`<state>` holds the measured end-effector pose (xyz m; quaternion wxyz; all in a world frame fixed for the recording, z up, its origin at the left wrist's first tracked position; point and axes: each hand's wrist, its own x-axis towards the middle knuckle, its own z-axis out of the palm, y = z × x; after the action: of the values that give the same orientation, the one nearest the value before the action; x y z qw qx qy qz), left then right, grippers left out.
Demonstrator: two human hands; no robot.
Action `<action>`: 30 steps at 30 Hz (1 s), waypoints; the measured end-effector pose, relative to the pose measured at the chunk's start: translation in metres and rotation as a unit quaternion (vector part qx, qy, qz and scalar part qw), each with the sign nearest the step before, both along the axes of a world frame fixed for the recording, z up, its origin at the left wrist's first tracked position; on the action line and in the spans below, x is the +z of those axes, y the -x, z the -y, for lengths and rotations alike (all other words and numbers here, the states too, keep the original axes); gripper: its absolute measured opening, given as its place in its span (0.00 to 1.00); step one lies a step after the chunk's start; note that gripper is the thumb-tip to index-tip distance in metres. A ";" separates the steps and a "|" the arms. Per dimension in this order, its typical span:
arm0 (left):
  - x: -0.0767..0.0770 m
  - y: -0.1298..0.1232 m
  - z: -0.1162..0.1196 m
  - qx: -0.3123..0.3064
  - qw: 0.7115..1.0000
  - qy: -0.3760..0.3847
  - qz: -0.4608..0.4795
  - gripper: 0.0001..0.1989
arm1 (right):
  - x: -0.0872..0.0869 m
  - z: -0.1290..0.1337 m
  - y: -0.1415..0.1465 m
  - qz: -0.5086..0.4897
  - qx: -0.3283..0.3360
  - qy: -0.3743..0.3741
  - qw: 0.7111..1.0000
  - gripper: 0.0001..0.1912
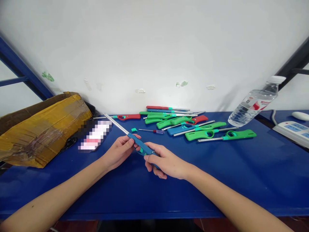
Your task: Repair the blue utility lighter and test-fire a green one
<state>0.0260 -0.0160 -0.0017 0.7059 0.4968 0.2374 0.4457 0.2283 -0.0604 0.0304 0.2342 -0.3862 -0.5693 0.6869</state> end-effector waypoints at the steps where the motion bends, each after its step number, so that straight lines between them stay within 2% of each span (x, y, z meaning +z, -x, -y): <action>1: 0.000 -0.001 0.000 0.011 1.000 -0.001 -0.006 0.13 | -0.001 0.000 0.001 0.007 0.000 -0.004 1.000 0.22; 3: 0.002 -0.003 0.001 0.046 0.999 -0.001 -0.025 0.13 | -0.004 -0.001 0.002 0.039 -0.017 -0.031 0.999 0.22; 5: 0.003 -0.004 0.001 0.094 0.994 0.007 -0.048 0.16 | -0.008 -0.002 0.002 0.096 -0.066 -0.112 0.987 0.20; 7: 0.006 -0.005 0.002 0.139 0.987 0.027 -0.071 0.17 | -0.012 -0.002 0.001 0.168 -0.127 -0.248 0.946 0.18; 9: 0.009 -0.005 0.003 0.168 0.981 0.047 -0.091 0.16 | -0.016 -0.002 0.000 0.223 -0.163 -0.372 0.886 0.18; 11: 0.012 -0.005 0.005 0.174 0.977 0.062 -0.103 0.16 | -0.019 -0.003 -0.001 0.242 -0.164 -0.430 0.854 0.20; 13: 0.015 -0.004 0.007 0.166 0.978 0.068 -0.105 0.17 | -0.021 -0.004 -0.003 0.230 -0.154 -0.429 0.860 0.22; 18: 0.017 -0.002 0.007 0.167 0.979 0.039 -0.107 0.17 | -0.020 -0.011 -0.005 0.165 -0.106 -0.300 0.934 0.24; 20: 0.017 0.000 0.006 0.171 0.978 0.015 -0.115 0.15 | -0.020 -0.013 -0.006 0.134 -0.081 -0.260 0.953 0.26; 24: 0.016 0.002 0.005 0.153 0.980 -0.034 -0.122 0.13 | -0.021 -0.013 -0.007 0.088 -0.050 -0.246 0.964 0.24; 30: 0.013 0.007 0.002 0.100 0.988 -0.067 -0.092 0.18 | -0.022 -0.012 -0.007 0.077 -0.026 -0.265 0.961 0.19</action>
<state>0.0187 -0.0177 0.0118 0.5980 0.5554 0.3198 0.4814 0.2357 -0.0485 0.0088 0.3016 -0.3770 -0.7368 0.4734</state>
